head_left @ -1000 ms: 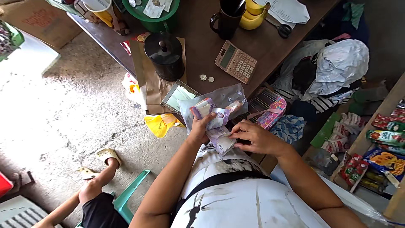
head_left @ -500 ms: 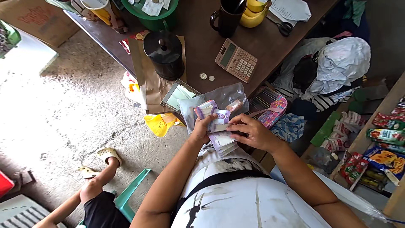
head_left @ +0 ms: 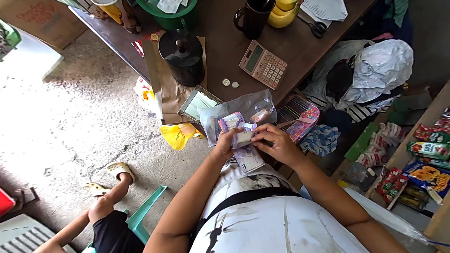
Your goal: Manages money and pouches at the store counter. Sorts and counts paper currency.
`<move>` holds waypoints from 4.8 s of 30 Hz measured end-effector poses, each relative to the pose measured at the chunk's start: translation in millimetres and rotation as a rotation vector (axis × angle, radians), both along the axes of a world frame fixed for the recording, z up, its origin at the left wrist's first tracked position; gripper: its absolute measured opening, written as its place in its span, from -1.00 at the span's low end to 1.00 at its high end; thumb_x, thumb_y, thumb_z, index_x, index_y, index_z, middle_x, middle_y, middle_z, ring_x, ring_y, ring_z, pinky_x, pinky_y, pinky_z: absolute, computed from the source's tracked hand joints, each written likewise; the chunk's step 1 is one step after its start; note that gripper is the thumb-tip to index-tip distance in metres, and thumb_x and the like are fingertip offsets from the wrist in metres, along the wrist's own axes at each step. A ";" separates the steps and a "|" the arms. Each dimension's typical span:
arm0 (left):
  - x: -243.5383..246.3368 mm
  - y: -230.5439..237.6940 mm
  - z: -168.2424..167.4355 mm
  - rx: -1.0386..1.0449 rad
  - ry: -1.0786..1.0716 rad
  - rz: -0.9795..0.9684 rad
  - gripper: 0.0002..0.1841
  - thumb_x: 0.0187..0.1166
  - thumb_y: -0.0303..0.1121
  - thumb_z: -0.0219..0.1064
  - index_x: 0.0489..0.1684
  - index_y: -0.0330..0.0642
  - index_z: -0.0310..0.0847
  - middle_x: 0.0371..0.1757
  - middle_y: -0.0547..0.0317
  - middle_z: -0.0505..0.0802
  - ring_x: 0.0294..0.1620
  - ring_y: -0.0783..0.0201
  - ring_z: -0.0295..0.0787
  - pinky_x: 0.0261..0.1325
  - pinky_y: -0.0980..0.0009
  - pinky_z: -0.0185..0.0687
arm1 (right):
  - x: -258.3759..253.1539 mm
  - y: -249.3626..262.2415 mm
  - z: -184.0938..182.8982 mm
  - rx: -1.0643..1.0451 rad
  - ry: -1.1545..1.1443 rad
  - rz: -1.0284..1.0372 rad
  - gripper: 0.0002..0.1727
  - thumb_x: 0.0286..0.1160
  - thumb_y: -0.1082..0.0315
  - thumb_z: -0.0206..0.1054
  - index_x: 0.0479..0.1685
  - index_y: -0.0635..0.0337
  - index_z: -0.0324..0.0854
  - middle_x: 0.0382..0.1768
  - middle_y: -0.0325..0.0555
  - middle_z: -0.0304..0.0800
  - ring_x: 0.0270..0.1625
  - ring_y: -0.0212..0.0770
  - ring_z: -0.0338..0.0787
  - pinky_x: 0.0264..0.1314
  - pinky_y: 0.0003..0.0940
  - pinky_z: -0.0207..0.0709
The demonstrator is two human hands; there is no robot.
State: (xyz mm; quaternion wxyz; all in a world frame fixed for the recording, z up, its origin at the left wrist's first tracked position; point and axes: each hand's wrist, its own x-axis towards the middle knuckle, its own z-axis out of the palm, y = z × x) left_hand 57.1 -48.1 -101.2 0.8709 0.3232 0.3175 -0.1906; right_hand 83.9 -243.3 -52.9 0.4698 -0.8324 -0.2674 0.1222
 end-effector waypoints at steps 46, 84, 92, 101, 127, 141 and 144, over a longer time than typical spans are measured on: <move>15.3 43.7 -8.8 -0.078 -0.278 0.418 -0.72 0.67 -0.31 0.00 0.15 -0.13 0.56 0.01 -0.02 0.92 0.11 0.08 0.90 0.26 0.14 0.79 | 18.7 -10.7 1.8 0.148 0.603 -0.441 -0.90 0.58 0.51 0.28 -0.05 0.25 0.50 -0.30 -0.18 0.64 -0.27 -0.39 0.69 -0.08 -0.37 0.68; 6.7 49.0 -4.2 0.009 -0.450 0.214 0.09 0.04 0.74 0.14 0.39 0.00 0.57 0.06 0.14 0.88 0.10 0.17 0.86 0.21 0.13 0.80 | 65.9 19.2 -6.0 0.692 0.027 -0.125 -0.83 0.66 0.45 0.22 -0.10 -0.07 0.66 0.27 -0.26 0.76 0.51 -0.19 0.64 0.59 -0.14 0.53; 1.1 53.1 -6.1 0.045 -0.451 0.186 -0.06 0.24 0.69 0.07 0.40 0.14 0.57 0.14 0.23 0.87 0.15 0.24 0.85 0.19 0.20 0.80 | 33.7 -8.5 -59.1 -0.196 -0.018 -0.229 -0.69 0.50 0.66 0.11 -0.18 0.33 0.83 0.41 0.10 0.72 0.58 0.10 0.58 0.69 0.12 0.27; 1.0 40.7 1.7 0.127 -0.449 0.148 -0.16 0.37 0.63 -0.01 0.41 0.25 0.56 0.16 0.39 0.89 0.18 0.38 0.84 0.21 0.30 0.81 | 27.6 55.1 8.1 0.042 -0.361 -0.169 -0.75 0.62 0.37 0.28 0.06 0.34 0.75 0.17 0.11 0.83 0.29 -0.05 0.77 0.43 -0.08 0.55; -1.7 33.2 5.7 0.222 -0.478 0.119 -0.29 0.41 0.54 0.14 0.29 0.23 0.59 0.03 0.48 0.91 0.05 0.50 0.86 0.12 0.40 0.83 | 15.1 69.9 -4.6 0.173 0.310 -0.260 -0.53 0.28 0.26 0.64 0.03 0.28 0.52 -0.10 -0.05 0.63 -0.37 -0.39 0.62 -0.40 -0.53 0.55; -2.9 35.4 14.6 0.199 -0.254 0.265 -0.79 0.66 -0.18 0.23 0.13 0.03 0.54 -0.17 0.31 0.93 -0.17 0.38 0.92 -0.05 0.33 0.88 | 4.4 49.7 -18.1 0.403 0.361 -0.226 -0.71 0.75 0.24 0.16 -0.16 0.18 0.77 -0.24 -0.38 0.80 -0.20 -0.58 0.73 -0.11 -0.58 0.66; -3.2 34.4 16.6 0.217 -0.287 0.254 -0.79 0.58 -0.36 0.32 0.11 0.01 0.56 -0.18 0.28 0.94 -0.21 0.36 0.93 -0.07 0.32 0.90 | 6.0 55.6 -14.6 0.324 0.439 -0.266 -0.72 0.67 0.33 0.27 0.22 0.26 0.62 -0.21 -0.25 0.75 -0.35 -0.53 0.67 -0.24 -0.56 0.62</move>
